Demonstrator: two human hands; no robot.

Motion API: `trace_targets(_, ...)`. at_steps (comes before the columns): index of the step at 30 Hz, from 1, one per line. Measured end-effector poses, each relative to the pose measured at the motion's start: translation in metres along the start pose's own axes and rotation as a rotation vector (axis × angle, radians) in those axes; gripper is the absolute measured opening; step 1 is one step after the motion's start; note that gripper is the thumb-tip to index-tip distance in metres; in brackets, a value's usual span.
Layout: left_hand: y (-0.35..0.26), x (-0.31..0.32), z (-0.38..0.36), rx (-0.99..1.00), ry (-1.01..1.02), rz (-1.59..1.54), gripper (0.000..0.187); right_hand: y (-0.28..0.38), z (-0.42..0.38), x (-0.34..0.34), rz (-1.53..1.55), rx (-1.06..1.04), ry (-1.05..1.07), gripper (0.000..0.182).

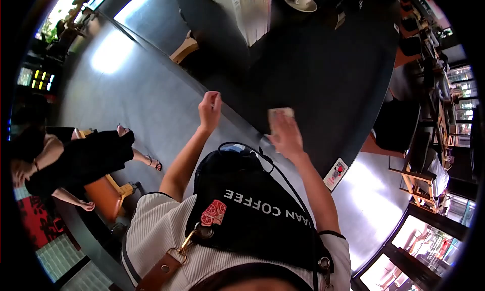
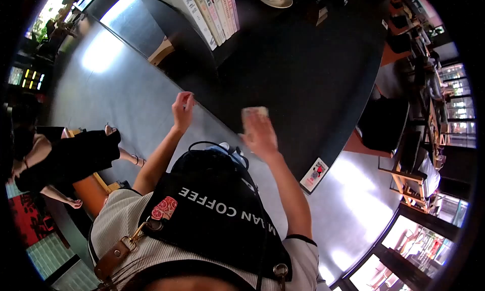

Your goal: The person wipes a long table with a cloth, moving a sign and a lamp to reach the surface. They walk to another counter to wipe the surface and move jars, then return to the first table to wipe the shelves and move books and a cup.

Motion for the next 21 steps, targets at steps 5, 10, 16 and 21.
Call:
trace_targets(5,0.021,-0.014,-0.008,-0.165,-0.025,-0.029,0.008,0.076,0.068,0.063,0.027,-0.237,-0.040,0.079)
trace_targets(10,0.008,-0.011,-0.017,-0.062,0.058,0.087,0.007,0.071,0.050,0.065,-0.092,-0.183,-0.025,0.082)
trace_targets(16,0.004,0.009,-0.009,0.094,0.002,0.156,0.014,-0.011,-0.097,-0.009,-0.105,0.130,0.131,0.071)
trace_targets(21,0.003,0.042,-0.007,0.018,-0.144,0.121,0.025,-0.045,-0.158,-0.036,-0.112,0.093,0.261,0.075)
Point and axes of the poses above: each hand's wrist, its own z-axis towards the middle knuckle, its own x-axis out of the palm, y = z × x, the point moved 10 cm from there along z, towards the middle knuckle, and after that the axes turned 13 degrees about -y, right-handed, at the moved point
